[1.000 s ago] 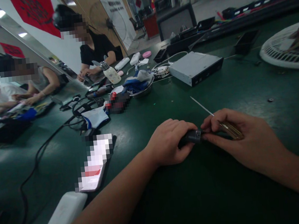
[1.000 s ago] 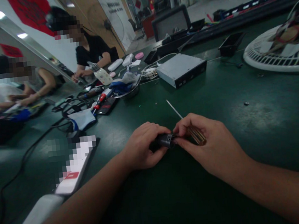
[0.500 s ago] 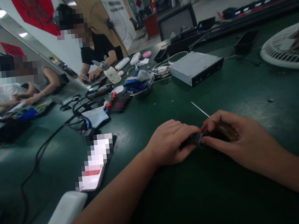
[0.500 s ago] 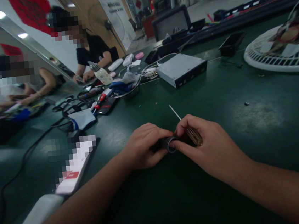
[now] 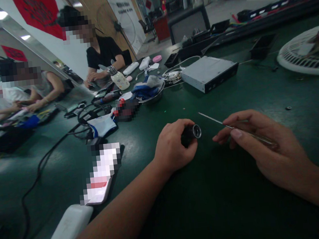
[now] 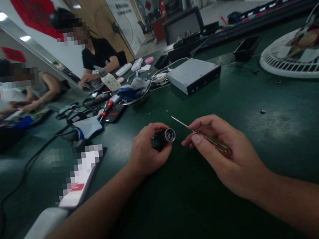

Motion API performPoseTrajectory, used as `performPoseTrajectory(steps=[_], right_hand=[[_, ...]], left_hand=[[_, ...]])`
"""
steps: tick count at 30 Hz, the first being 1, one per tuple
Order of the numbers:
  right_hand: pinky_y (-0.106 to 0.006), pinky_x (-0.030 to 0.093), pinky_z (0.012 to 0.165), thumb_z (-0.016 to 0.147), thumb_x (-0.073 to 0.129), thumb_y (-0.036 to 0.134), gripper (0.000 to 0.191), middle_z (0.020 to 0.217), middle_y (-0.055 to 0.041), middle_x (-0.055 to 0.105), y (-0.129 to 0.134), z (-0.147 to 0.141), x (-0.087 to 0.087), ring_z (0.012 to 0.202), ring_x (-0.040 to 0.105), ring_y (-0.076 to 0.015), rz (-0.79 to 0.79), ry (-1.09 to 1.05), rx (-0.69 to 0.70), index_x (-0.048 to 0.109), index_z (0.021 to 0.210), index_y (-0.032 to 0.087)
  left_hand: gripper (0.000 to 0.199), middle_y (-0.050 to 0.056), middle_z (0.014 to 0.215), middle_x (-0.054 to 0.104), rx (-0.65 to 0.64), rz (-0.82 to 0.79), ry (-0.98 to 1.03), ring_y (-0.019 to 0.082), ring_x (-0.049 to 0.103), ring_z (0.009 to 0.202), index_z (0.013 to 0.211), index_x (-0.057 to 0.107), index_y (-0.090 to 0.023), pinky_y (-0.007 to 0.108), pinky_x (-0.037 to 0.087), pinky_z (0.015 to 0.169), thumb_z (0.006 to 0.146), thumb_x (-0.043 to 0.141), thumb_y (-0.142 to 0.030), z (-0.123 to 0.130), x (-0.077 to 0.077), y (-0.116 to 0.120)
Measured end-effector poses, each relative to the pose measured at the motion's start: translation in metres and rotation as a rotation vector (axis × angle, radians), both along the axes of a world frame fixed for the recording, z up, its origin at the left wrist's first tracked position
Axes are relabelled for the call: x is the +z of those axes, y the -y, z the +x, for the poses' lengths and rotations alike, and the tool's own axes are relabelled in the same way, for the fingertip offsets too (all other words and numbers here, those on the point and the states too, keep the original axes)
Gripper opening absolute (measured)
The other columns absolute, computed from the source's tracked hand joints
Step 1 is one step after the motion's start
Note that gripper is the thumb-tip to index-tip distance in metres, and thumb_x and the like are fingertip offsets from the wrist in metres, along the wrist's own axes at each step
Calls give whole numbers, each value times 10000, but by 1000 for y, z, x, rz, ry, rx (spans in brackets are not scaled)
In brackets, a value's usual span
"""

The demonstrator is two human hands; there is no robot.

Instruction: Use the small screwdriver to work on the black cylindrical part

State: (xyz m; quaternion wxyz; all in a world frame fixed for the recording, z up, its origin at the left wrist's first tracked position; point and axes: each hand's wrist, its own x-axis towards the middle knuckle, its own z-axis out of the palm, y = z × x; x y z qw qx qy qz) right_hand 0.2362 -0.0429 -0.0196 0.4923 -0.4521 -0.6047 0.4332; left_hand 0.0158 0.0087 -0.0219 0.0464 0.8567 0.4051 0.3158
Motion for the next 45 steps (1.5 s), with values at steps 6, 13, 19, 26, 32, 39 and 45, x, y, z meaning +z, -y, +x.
performPoseTrajectory(steps=[6, 13, 19, 26, 32, 39, 45], right_hand=[[-286, 496, 618, 986, 524, 427, 247, 868, -37, 745, 3, 5, 1, 795, 663, -183, 31, 106, 64, 691, 922, 257], [-270, 419, 502, 983, 507, 473, 301, 854, -36, 739, 0, 5, 0, 714, 622, -165, 17, 195, 35, 697, 918, 248], [-270, 428, 511, 991, 496, 457, 291, 862, -38, 735, 0, 3, 4, 751, 645, -171, 15, 193, 61, 690, 950, 244], [-298, 446, 544, 995, 482, 452, 305, 870, -52, 734, 3, 5, 5, 763, 650, -193, -13, 195, 135, 693, 941, 238], [-287, 440, 518, 995, 478, 455, 332, 803, -38, 719, 3, 4, 6, 676, 628, -170, -10, 241, 50, 690, 873, 230], [-261, 476, 581, 1005, 487, 409, 286, 839, -18, 719, 1, 0, 8, 692, 624, -139, 17, 207, 34, 684, 892, 235], [-291, 446, 542, 1005, 473, 436, 307, 839, -43, 723, 1, 4, 4, 725, 640, -177, -2, 206, 136, 683, 923, 228]], left_hand=[[321, 20, 922, 660, 55, -14, 17, 174, 618, 819, 1010, 550, -204, 335, 493, 739, 718, 666, -139, 0, -4, -3], [226, 26, 896, 637, 21, -8, 15, 165, 580, 795, 941, 540, -194, 326, 478, 723, 744, 637, -138, 1, -4, -2], [210, 23, 888, 624, -9, 4, -9, 160, 561, 779, 923, 524, -195, 316, 462, 705, 748, 625, -135, 0, -1, -1], [217, 21, 876, 616, -15, 6, -23, 158, 551, 765, 912, 512, -197, 319, 456, 695, 735, 615, -127, 0, 1, -1], [194, 27, 881, 611, -22, -5, -18, 158, 549, 767, 913, 516, -194, 321, 462, 698, 752, 608, -137, -1, 2, 0], [205, 18, 876, 609, -35, -6, -31, 155, 548, 766, 922, 520, -194, 309, 458, 690, 749, 612, -132, -1, 2, 0], [216, 21, 883, 613, -40, -4, -37, 153, 541, 762, 918, 522, -193, 309, 452, 685, 736, 615, -122, 0, 1, -2]])
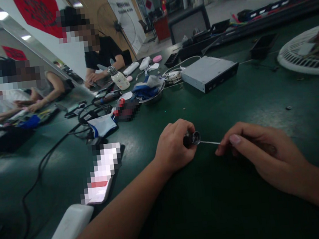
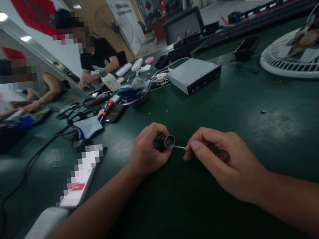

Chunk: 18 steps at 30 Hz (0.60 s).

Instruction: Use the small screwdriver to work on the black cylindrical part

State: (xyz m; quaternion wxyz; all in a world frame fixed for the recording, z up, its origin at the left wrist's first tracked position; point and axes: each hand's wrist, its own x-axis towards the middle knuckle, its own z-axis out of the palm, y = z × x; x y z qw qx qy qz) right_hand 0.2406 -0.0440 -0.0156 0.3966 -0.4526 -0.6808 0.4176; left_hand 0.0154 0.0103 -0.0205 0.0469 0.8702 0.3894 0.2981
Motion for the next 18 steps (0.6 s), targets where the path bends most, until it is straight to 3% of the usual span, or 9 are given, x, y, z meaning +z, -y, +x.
performPoseTrajectory(steps=[8, 18], right_hand=[[-281, 481, 577, 1005, 481, 415, 310, 801, -22, 708, -3, -1, 2, 668, 631, -146, 35, 26, -124, 681, 865, 225], [-278, 463, 546, 1009, 473, 400, 290, 801, -23, 711, 0, 1, 0, 694, 650, -157, 23, 1, 4, 681, 896, 231]], left_hand=[[202, 25, 887, 615, -8, -10, 4, 149, 540, 753, 917, 529, -191, 303, 458, 673, 743, 606, -124, 1, -2, 0], [193, 23, 875, 609, -15, 8, 4, 151, 546, 758, 912, 514, -192, 308, 459, 691, 753, 598, -120, 2, -1, -1]])
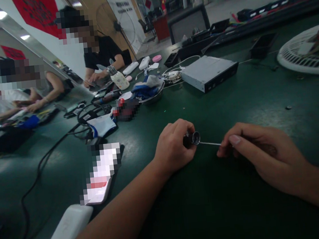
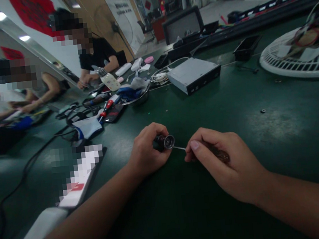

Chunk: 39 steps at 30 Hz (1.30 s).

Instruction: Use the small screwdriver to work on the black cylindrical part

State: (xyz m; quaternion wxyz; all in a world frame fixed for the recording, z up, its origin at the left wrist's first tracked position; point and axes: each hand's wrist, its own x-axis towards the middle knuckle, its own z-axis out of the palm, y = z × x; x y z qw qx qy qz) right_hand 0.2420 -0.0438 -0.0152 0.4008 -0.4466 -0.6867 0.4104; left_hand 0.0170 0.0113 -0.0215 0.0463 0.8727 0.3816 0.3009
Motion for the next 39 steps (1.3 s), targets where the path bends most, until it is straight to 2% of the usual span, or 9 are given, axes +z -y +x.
performPoseTrajectory(steps=[7, 16, 19, 24, 32, 39], right_hand=[[-277, 490, 591, 1003, 485, 409, 300, 797, -16, 707, 0, -4, 1, 690, 652, -151, -2, -4, -122, 675, 862, 226], [-288, 487, 560, 1007, 477, 405, 286, 818, -39, 709, 0, 0, -1, 720, 669, -174, 0, -12, 21, 675, 920, 218], [-284, 474, 537, 1001, 492, 408, 287, 779, -26, 702, 0, 1, -2, 671, 658, -160, 12, 26, -23, 671, 882, 217], [-275, 502, 595, 1003, 490, 415, 285, 808, -10, 698, 0, -1, -2, 704, 656, -144, 6, 4, -106, 668, 884, 228], [-268, 483, 551, 1005, 491, 394, 258, 801, -15, 692, 0, 2, -3, 720, 668, -154, 18, -11, 40, 668, 911, 232], [-266, 506, 584, 1001, 503, 385, 265, 773, -9, 684, -1, -1, -6, 683, 659, -137, 53, -1, -95, 661, 864, 223]], left_hand=[[208, 24, 881, 613, 13, -16, -7, 153, 544, 758, 919, 527, -194, 305, 460, 682, 740, 607, -124, -1, -2, 2], [206, 21, 878, 608, 13, -21, -5, 152, 538, 757, 909, 524, -195, 308, 454, 677, 738, 610, -119, 0, -1, 0], [188, 20, 877, 606, 7, -18, -5, 152, 537, 757, 907, 522, -194, 310, 453, 681, 753, 603, -122, 0, -1, 0], [203, 22, 881, 612, 2, -15, 4, 150, 541, 754, 910, 525, -193, 306, 458, 681, 743, 605, -111, 0, -1, 1], [214, 15, 875, 601, 1, -14, 2, 147, 539, 756, 913, 521, -190, 297, 452, 684, 739, 616, -111, 0, -1, -2], [215, 12, 871, 602, -7, -2, 3, 144, 536, 749, 913, 523, -190, 289, 449, 681, 739, 618, -108, 0, -2, 0]])
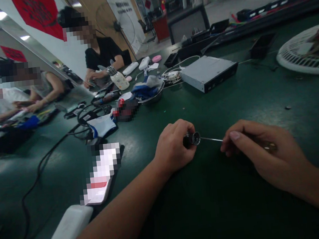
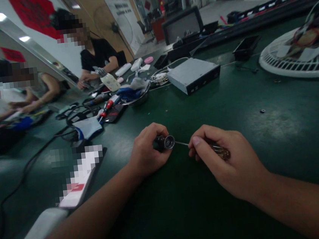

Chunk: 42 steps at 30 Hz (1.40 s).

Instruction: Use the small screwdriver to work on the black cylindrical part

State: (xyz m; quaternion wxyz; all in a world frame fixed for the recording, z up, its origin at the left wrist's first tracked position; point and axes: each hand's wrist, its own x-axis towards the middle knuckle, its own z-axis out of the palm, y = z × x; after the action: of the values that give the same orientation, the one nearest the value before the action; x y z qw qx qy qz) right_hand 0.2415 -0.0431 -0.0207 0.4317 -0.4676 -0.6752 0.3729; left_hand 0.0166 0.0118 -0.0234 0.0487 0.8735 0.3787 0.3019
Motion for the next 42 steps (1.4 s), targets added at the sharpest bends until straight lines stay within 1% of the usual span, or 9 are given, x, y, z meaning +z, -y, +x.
performPoseTrajectory(steps=[3, 9, 13, 17, 24, 30, 32, 37, 42], right_hand=[[-264, 500, 566, 1000, 501, 403, 255, 809, -14, 692, 0, -2, 1, 697, 661, -143, -16, -12, 2, 663, 905, 231], [-259, 490, 550, 998, 506, 382, 244, 788, -16, 689, 1, 2, 4, 707, 669, -148, -3, -11, 141, 668, 902, 227], [-238, 494, 575, 1001, 509, 351, 258, 736, 8, 678, 0, 0, 5, 660, 653, -114, 36, 14, 44, 663, 837, 227], [-225, 502, 579, 1000, 514, 371, 233, 769, 13, 685, -1, -3, 3, 667, 655, -107, 16, -10, -5, 663, 882, 236], [-238, 493, 540, 1000, 505, 378, 234, 778, -2, 683, 2, -2, 6, 683, 662, -131, -9, -21, 160, 662, 902, 234], [-223, 504, 576, 1005, 505, 358, 248, 745, 13, 676, 1, -3, 6, 652, 649, -104, 13, -14, 2, 659, 859, 229], [-223, 508, 568, 1002, 510, 365, 229, 773, 11, 682, 1, -3, 4, 661, 654, -108, 0, -29, 15, 661, 891, 234], [-229, 509, 564, 1004, 503, 369, 234, 770, 9, 678, 1, 0, 3, 680, 659, -119, -5, -30, 138, 662, 895, 236], [-227, 497, 571, 1010, 491, 370, 270, 734, 10, 669, -1, -1, 3, 644, 644, -107, -4, -10, 27, 652, 849, 223]], left_hand=[[218, 15, 882, 606, 2, -5, 3, 146, 538, 757, 914, 524, -190, 291, 452, 686, 736, 619, -105, -1, 1, 1], [213, 11, 870, 599, 7, -6, 5, 142, 538, 753, 907, 523, -192, 287, 451, 677, 738, 622, -109, -1, 1, 0], [217, 13, 877, 601, -4, 7, 1, 144, 540, 758, 915, 522, -190, 290, 453, 682, 738, 622, -113, -1, 2, 0], [209, 19, 887, 606, 8, -1, 0, 146, 540, 760, 924, 524, -189, 294, 456, 683, 749, 613, -117, -3, 2, 1], [219, 17, 883, 602, -2, -2, -2, 143, 541, 759, 916, 523, -191, 285, 455, 671, 735, 621, -113, -4, 3, 1], [217, 17, 879, 604, 0, -3, -1, 144, 544, 758, 911, 522, -191, 288, 456, 677, 734, 616, -108, -2, 2, 1], [210, 16, 876, 605, 6, -2, 0, 144, 543, 753, 908, 524, -193, 289, 456, 676, 738, 615, -111, -1, 2, 0], [227, 15, 867, 600, 11, -2, -6, 145, 545, 752, 906, 519, -194, 288, 457, 674, 721, 615, -104, 0, 1, 0], [212, 14, 866, 600, 3, -7, -1, 145, 549, 754, 905, 522, -193, 294, 463, 689, 732, 609, -106, -1, 1, 1]])
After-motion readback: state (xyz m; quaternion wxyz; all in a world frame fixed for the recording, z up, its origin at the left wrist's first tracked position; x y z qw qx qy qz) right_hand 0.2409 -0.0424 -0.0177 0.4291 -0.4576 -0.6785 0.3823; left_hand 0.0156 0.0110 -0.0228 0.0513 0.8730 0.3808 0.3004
